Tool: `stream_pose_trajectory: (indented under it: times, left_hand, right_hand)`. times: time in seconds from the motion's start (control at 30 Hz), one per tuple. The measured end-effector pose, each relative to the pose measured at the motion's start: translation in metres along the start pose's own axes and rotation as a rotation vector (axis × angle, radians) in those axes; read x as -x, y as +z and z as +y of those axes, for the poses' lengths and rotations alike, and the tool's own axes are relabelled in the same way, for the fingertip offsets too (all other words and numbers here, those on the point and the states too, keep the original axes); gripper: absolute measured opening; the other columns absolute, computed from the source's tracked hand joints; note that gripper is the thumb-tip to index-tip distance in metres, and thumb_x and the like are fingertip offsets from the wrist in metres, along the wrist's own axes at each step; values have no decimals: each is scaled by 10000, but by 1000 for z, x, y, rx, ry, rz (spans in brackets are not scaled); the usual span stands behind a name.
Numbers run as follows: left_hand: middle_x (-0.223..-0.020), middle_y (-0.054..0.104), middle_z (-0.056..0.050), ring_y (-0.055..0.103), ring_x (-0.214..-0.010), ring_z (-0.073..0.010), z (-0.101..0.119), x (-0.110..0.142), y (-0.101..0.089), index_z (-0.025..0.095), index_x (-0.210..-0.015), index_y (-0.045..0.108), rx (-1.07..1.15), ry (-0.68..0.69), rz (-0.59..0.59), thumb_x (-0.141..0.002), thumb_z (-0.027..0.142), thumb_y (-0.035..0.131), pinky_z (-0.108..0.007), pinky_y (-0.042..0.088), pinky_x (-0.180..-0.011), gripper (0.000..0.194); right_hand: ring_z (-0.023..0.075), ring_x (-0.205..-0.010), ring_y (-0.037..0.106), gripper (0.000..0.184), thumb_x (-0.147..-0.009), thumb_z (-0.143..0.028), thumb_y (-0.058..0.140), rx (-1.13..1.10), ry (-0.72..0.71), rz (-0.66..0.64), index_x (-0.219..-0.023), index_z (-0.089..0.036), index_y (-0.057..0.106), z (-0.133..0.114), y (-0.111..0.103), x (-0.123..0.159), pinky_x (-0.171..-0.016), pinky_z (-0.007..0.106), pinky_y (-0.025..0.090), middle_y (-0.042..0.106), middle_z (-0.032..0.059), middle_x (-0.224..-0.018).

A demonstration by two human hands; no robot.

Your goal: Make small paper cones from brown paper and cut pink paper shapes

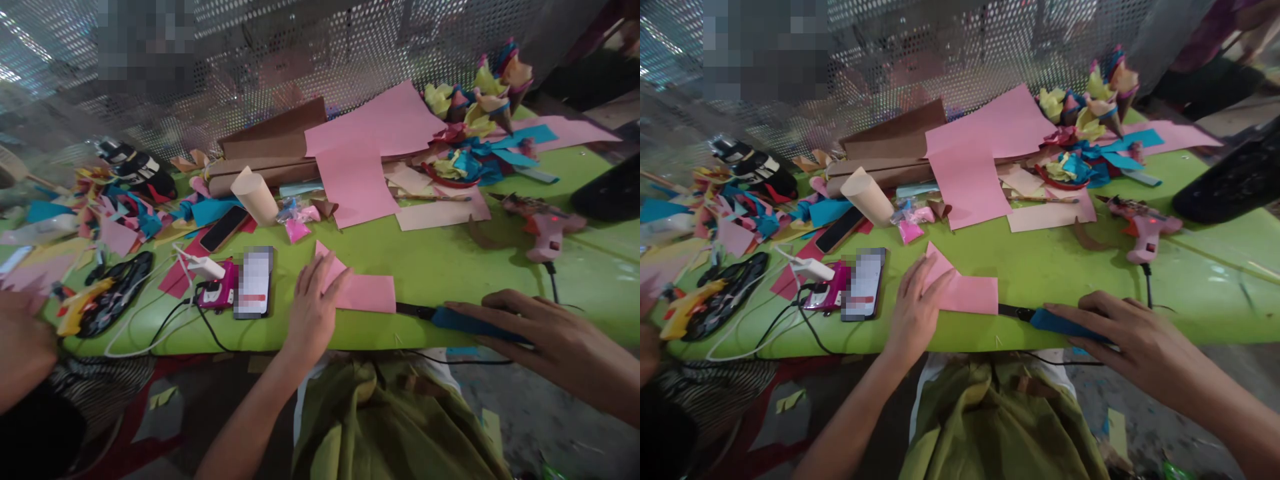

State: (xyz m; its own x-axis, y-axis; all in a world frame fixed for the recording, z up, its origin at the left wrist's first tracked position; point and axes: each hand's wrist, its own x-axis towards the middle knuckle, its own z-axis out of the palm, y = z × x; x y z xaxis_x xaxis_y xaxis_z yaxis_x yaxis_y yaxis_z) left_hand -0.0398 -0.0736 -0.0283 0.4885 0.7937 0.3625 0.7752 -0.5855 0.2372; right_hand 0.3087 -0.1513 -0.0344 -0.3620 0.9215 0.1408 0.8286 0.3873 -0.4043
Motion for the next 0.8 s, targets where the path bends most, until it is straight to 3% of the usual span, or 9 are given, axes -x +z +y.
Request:
stream_pose_trajectory:
  times: [0.13,0.27,0.37,0.8]
  left_hand:
    - [-1581,469,-49,325,-1520,-203,5,0,-1,298,-1489,470,116,236,-262,-973,50,403,-504,307,-1236,576]
    - [-1660,333,-53,291,-1534,-249,10,-2,-5,366,-1528,412,94,271,-443,-989,366,573,-507,271,-1236,563]
    - [-1675,295,-66,281,-1537,-272,13,-2,-5,377,-1560,344,57,253,-472,-982,476,559,-528,259,-1229,625]
    - [-1693,239,-77,230,-1551,-270,14,2,-2,359,-1590,272,6,260,-466,-985,518,532,-516,198,-1239,678]
  right_hand:
    - [246,-712,713,458,-983,-463,485,2,-5,18,-1436,-488,549,-2,0,0,-615,359,592,703,56,-965]
    - [265,-742,726,468,-978,-469,485,-24,26,2,-1441,-531,520,-3,1,4,-630,385,611,705,54,-989]
    - [273,-738,738,488,-973,-474,493,-51,36,-17,-1453,-560,484,-7,-1,5,-596,386,620,709,55,-976]
    - [269,-630,743,517,-965,-455,498,-106,31,33,-1460,-596,443,-29,-2,0,-498,369,626,720,36,-893]
